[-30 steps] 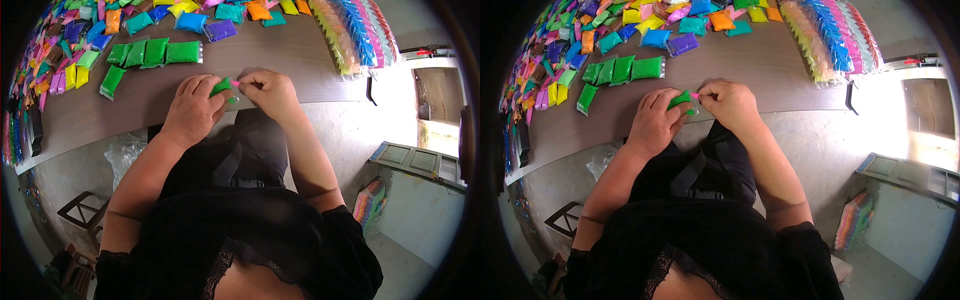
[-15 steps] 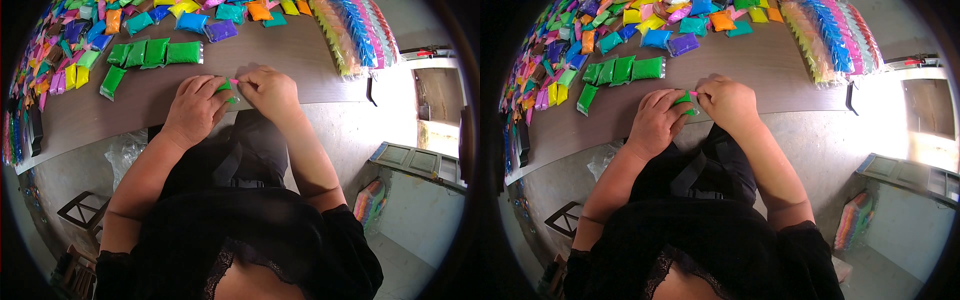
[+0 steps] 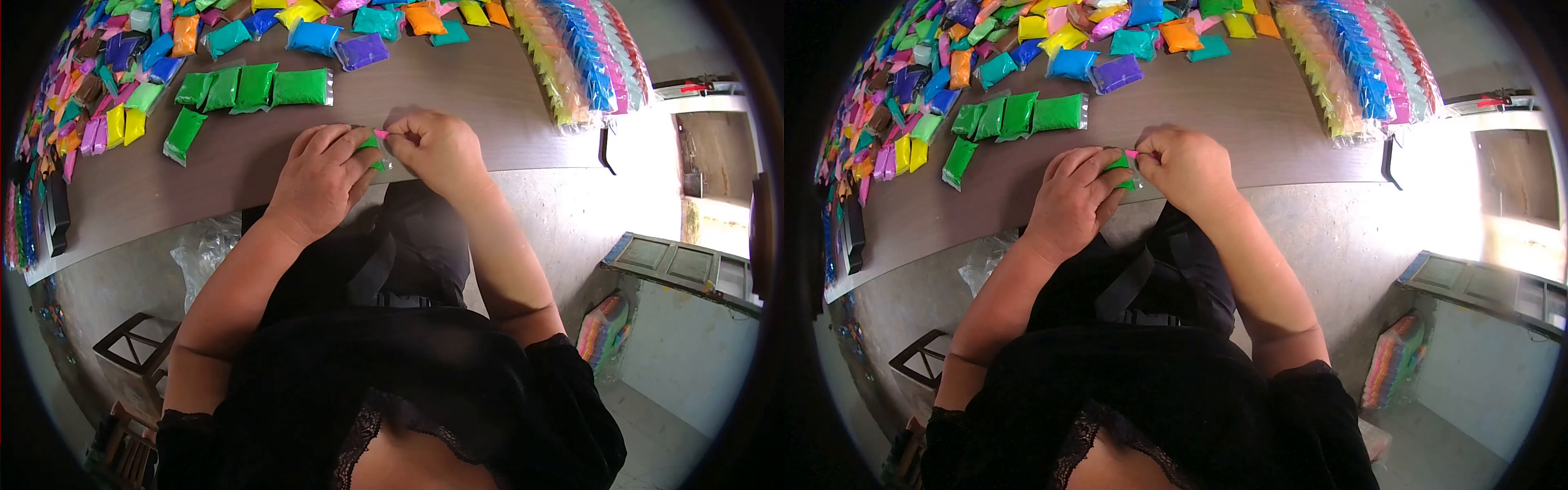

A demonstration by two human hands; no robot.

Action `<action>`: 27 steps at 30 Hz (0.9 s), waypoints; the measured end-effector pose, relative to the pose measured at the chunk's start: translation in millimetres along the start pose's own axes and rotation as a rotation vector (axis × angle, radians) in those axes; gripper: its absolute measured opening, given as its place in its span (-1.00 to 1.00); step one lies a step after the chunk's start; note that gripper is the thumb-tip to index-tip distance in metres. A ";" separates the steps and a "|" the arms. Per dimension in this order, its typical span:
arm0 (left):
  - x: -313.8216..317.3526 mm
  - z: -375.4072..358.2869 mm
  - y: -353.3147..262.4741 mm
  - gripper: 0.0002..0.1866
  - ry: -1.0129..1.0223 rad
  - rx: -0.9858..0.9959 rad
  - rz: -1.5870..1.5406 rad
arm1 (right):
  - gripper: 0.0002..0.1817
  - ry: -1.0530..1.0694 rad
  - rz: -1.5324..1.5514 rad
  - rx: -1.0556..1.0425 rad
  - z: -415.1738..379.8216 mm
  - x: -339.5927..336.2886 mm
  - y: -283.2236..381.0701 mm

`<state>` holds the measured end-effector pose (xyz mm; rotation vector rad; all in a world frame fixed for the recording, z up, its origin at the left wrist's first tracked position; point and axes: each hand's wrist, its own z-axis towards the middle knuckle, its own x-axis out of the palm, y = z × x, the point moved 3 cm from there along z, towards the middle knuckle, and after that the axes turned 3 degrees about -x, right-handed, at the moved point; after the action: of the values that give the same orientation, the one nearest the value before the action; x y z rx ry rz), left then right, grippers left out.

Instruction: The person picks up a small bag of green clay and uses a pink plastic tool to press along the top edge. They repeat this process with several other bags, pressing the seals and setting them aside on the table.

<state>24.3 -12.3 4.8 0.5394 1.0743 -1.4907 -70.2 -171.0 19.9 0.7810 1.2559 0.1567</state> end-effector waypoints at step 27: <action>-0.1 0.5 -0.7 -0.75 0.003 0.000 0.012 | -0.85 0.063 0.250 0.213 4.1 2.8 -7.7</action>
<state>23.8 -12.8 5.3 0.5475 1.0713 -1.4796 -67.9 -177.1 13.5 1.1249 1.2442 0.2543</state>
